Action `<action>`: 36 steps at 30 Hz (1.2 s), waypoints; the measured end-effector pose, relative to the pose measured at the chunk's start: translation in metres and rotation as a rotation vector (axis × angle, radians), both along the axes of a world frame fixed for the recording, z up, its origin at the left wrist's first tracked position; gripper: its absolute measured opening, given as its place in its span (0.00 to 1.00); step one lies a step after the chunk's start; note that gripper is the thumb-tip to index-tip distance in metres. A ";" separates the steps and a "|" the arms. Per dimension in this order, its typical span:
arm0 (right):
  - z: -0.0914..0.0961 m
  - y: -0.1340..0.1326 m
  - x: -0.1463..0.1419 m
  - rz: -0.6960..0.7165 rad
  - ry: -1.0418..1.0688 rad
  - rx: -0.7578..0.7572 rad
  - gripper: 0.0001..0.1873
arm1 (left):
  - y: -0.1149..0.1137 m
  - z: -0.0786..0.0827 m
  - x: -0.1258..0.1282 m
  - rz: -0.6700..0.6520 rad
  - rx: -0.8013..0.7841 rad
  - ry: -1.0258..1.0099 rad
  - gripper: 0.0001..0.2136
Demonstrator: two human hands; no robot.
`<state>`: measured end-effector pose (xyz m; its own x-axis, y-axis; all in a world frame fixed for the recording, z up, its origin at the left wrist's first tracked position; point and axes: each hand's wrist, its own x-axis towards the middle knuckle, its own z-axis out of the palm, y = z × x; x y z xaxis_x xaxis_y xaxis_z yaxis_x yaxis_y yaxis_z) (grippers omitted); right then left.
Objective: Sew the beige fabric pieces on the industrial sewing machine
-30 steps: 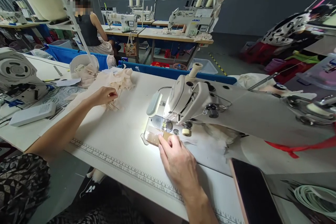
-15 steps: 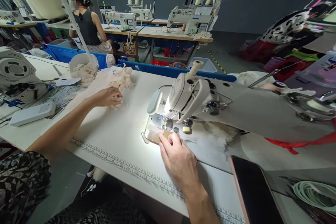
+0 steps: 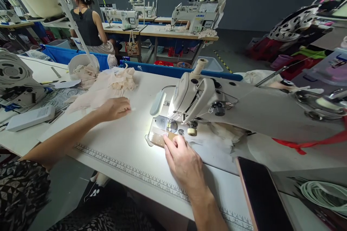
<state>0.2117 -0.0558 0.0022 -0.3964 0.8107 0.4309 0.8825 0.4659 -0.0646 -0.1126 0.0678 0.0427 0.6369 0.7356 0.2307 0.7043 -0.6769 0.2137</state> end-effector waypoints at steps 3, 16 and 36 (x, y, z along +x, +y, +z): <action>0.000 0.000 0.000 -0.001 -0.003 0.007 0.25 | -0.011 -0.004 0.016 -0.115 -0.044 0.083 0.14; 0.001 -0.001 -0.001 0.000 -0.067 0.018 0.25 | 0.002 0.000 0.026 0.028 -0.199 0.171 0.12; 0.004 -0.004 -0.007 -0.034 -0.080 0.000 0.23 | -0.013 0.005 0.133 -0.148 -0.637 -0.113 0.03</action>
<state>0.2042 -0.0598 0.0063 -0.4019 0.8244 0.3985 0.9002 0.4354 0.0070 0.0203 0.0553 0.0480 0.7388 0.6573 -0.1489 0.5636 -0.4815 0.6712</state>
